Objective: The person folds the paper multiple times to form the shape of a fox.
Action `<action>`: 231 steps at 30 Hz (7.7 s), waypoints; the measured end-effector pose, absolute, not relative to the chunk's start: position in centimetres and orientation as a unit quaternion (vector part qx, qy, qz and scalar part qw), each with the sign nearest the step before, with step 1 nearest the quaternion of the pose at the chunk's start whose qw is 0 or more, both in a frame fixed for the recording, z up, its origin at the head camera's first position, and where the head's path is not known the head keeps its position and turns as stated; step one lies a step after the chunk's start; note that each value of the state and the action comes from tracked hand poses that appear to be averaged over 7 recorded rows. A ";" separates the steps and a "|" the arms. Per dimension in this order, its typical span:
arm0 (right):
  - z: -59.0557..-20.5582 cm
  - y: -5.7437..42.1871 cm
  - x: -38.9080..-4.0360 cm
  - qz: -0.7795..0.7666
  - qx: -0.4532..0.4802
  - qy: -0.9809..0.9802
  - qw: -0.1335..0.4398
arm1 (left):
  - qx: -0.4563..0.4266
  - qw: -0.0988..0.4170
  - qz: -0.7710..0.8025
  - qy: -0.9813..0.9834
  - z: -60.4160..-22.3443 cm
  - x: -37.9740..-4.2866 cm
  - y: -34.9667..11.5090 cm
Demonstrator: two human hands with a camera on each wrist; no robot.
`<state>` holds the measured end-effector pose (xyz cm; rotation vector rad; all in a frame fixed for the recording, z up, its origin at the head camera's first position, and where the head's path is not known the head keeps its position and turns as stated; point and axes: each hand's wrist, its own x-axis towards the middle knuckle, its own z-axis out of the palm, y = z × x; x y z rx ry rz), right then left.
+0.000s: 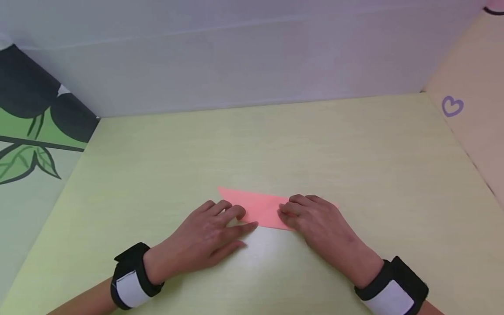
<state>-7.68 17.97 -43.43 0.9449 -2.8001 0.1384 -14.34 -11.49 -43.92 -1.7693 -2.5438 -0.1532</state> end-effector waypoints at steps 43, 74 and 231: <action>-43.2 18.4 -7.7 0.039 0.335 -0.939 0.066 | -0.604 0.061 -0.085 -0.790 -43.7 -15.1 -11.1; -43.8 15.2 -5.8 0.029 0.366 -0.924 0.106 | -0.625 0.052 -0.100 -0.772 -44.3 -15.9 -10.2; -38.4 12.2 -14.5 0.428 0.225 -0.815 0.319 | -0.358 -0.105 -0.610 -0.700 -44.3 -21.9 -11.9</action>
